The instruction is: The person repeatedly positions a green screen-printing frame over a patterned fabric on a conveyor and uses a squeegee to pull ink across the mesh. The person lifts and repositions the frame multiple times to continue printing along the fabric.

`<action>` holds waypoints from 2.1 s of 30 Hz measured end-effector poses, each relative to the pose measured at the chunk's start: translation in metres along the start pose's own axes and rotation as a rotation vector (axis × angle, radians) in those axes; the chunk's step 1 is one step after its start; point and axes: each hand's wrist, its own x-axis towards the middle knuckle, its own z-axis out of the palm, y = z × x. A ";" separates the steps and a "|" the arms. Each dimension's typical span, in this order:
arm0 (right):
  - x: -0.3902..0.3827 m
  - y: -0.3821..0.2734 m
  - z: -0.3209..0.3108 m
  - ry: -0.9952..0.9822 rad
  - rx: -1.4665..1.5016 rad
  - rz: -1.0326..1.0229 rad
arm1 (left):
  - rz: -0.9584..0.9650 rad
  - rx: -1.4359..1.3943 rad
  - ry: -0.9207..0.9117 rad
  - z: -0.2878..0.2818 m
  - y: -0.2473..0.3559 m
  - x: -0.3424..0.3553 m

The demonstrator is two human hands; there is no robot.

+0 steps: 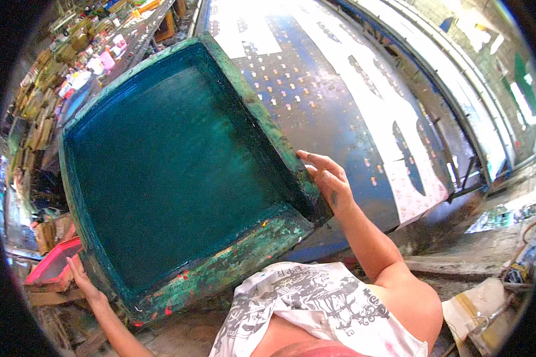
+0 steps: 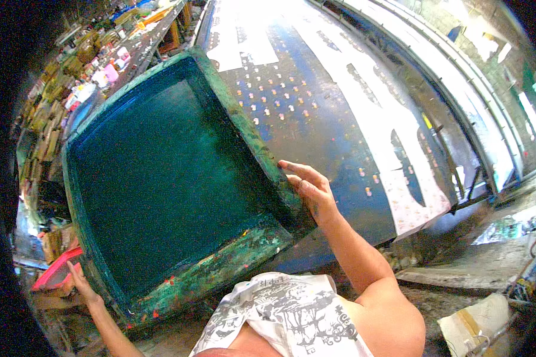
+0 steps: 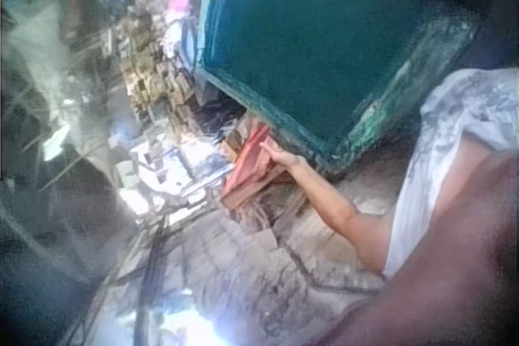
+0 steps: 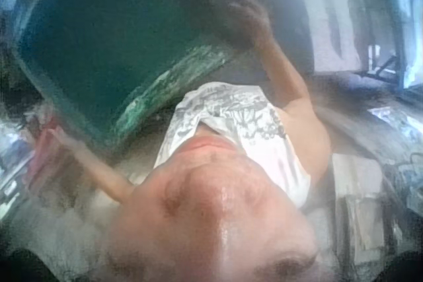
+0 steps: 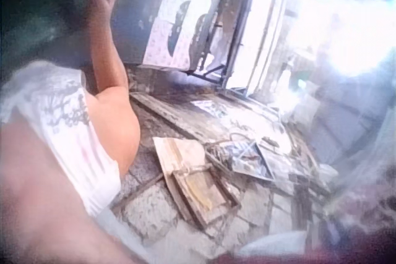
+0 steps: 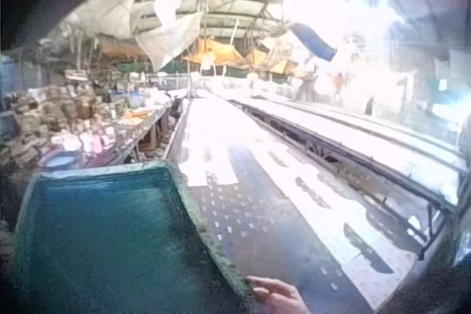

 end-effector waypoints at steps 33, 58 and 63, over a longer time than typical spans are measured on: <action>-0.208 -0.247 -0.334 0.228 -0.130 -0.204 | 0.104 0.339 -0.098 0.408 0.058 -0.267; -0.201 -0.443 -0.430 0.287 -0.130 -0.332 | 0.111 0.289 -0.359 0.619 0.233 -0.346; -0.172 -0.518 -0.512 0.297 -0.135 -0.363 | 0.020 0.315 -0.367 0.702 0.281 -0.385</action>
